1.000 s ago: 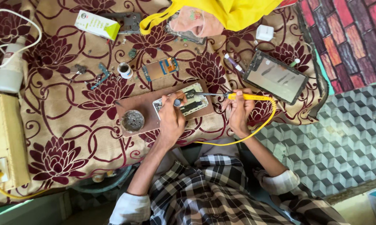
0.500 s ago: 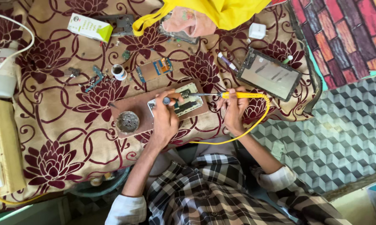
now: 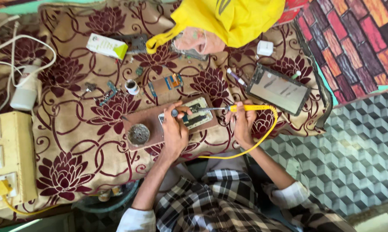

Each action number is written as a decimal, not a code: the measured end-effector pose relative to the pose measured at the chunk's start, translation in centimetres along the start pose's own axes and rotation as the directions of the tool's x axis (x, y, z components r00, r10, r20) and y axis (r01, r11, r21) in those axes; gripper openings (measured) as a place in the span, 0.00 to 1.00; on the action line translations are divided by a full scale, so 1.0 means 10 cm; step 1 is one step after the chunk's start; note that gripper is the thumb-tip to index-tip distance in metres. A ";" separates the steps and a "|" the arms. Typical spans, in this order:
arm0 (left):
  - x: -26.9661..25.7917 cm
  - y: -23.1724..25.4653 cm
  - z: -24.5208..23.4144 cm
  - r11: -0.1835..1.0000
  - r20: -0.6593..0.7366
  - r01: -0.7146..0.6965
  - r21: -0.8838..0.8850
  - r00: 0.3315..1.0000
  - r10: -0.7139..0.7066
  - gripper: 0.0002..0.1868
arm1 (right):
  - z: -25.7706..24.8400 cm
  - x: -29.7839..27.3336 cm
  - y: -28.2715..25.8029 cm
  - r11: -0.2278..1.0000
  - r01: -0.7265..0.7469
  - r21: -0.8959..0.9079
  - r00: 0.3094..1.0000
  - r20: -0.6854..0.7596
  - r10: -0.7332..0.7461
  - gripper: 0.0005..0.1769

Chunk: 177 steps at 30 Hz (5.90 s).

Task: The person uses a soldering iron and solder wire to reflow or attach components on a small circuit board. They repeatedly apply heat and solder to specific points on the board while holding it steady with the other hand. The board remains on a wooden work surface throughout the clip.

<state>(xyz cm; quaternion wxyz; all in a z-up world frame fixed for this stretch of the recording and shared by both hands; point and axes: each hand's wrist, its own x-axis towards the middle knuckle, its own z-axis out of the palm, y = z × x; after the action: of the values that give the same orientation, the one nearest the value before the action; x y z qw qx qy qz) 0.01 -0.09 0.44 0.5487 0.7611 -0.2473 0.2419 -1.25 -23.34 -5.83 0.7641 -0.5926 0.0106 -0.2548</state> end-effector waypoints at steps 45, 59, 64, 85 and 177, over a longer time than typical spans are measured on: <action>-0.05 -0.04 0.01 0.997 0.071 0.010 0.079 0.997 -0.016 0.35 | -0.01 -0.05 -0.05 1.000 0.001 -0.017 1.000 0.022 -0.001 0.12; -0.03 0.03 -0.05 0.998 0.113 0.031 0.059 0.993 -0.037 0.40 | -0.04 -0.06 -0.04 1.000 -0.014 0.015 1.000 0.005 0.014 0.12; -0.03 0.01 -0.06 0.998 0.109 0.021 0.059 0.994 -0.028 0.43 | -0.04 -0.06 -0.03 0.995 -0.044 0.093 0.998 -0.043 0.048 0.12; -0.05 0.01 -0.03 0.997 0.104 0.007 0.074 0.994 -0.015 0.45 | -0.04 -0.09 -0.05 1.000 0.012 -0.016 1.000 0.018 -0.012 0.13; -0.07 -0.04 0.00 0.993 0.133 -0.054 0.104 0.990 0.040 0.40 | -0.08 -0.06 -0.05 0.999 -0.036 0.002 0.997 0.062 0.035 0.12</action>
<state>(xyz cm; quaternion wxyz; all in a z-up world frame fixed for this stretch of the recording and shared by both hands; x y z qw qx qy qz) -0.23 0.16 -0.31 0.4840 0.7976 -0.2871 0.2172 -2.21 -23.90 -5.81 0.7692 -0.5988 -0.0027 -0.2229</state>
